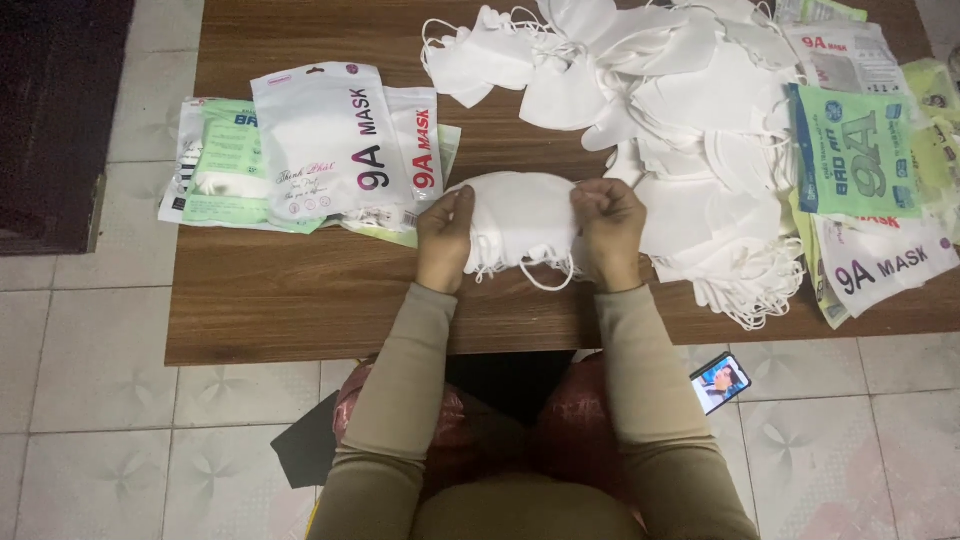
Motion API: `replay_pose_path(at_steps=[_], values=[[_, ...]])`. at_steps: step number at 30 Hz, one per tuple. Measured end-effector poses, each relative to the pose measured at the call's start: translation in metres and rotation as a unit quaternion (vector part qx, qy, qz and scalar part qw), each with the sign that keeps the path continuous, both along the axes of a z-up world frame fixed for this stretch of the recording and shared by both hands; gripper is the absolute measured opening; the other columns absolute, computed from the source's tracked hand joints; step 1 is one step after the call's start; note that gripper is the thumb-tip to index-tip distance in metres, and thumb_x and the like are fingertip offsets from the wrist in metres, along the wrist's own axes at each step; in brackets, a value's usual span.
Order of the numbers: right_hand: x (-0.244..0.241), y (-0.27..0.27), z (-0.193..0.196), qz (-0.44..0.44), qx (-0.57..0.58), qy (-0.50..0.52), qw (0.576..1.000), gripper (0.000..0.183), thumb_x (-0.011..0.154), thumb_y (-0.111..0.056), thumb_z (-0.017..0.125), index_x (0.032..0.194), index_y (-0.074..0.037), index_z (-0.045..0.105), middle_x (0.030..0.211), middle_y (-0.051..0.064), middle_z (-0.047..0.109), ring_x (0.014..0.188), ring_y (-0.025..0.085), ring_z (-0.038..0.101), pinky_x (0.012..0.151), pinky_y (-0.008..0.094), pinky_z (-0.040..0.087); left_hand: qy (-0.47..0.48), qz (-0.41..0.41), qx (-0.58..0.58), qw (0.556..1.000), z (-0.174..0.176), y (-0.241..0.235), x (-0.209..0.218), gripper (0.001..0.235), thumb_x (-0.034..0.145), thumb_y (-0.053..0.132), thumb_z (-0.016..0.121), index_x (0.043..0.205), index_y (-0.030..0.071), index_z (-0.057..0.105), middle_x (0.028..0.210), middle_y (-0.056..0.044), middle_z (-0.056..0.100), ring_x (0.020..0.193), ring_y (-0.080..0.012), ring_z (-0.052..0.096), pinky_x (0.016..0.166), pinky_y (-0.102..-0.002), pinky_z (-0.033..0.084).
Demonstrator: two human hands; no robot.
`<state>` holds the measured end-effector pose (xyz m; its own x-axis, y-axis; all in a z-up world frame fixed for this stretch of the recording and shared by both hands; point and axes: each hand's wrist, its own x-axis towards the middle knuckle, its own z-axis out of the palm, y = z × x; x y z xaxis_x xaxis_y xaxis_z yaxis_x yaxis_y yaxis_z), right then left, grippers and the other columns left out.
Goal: Picking up individual face masks from a pile and stacking them neatly on a table.
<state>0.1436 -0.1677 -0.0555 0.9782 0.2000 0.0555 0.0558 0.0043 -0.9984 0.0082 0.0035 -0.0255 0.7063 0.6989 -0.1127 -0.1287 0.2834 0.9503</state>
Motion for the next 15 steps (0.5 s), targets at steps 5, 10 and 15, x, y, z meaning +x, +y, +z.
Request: replay_pose_path(at_steps=[5,10,15], values=[[0.012,-0.018,0.030,-0.044,0.087,0.001,0.995,0.012,0.094,0.000,0.072,0.103,-0.006,0.068,0.080,0.004,0.072,0.060,0.008,0.064,0.054,0.020,0.050,0.018,0.004,-0.020,1.000,-0.007,0.009,0.000,0.027,0.104,0.028,0.064,0.107,0.003,0.075,0.090,-0.011,0.075,0.084,-0.0142,0.071,0.076,-0.031,0.063],[-0.010,-0.005,0.046,-0.031,0.067,-0.014,0.997,0.011,0.095,0.000,0.070,0.104,-0.006,0.067,0.086,0.004,0.073,0.069,0.008,0.065,0.060,0.020,0.052,0.012,-0.028,-0.041,0.999,0.002,-0.001,0.001,0.033,0.104,0.031,0.064,0.110,0.000,0.074,0.092,-0.014,0.075,0.084,-0.0171,0.073,0.078,-0.034,0.063],[-0.023,0.013,0.035,-0.001,0.021,-0.022,1.000,0.015,0.092,-0.004,0.076,0.104,-0.010,0.070,0.086,0.005,0.075,0.069,0.007,0.065,0.059,0.018,0.052,-0.012,-0.050,-0.036,0.998,0.009,0.000,-0.003,0.031,0.098,0.036,0.073,0.099,0.005,0.075,0.088,-0.011,0.074,0.080,-0.0172,0.072,0.074,-0.036,0.064]])
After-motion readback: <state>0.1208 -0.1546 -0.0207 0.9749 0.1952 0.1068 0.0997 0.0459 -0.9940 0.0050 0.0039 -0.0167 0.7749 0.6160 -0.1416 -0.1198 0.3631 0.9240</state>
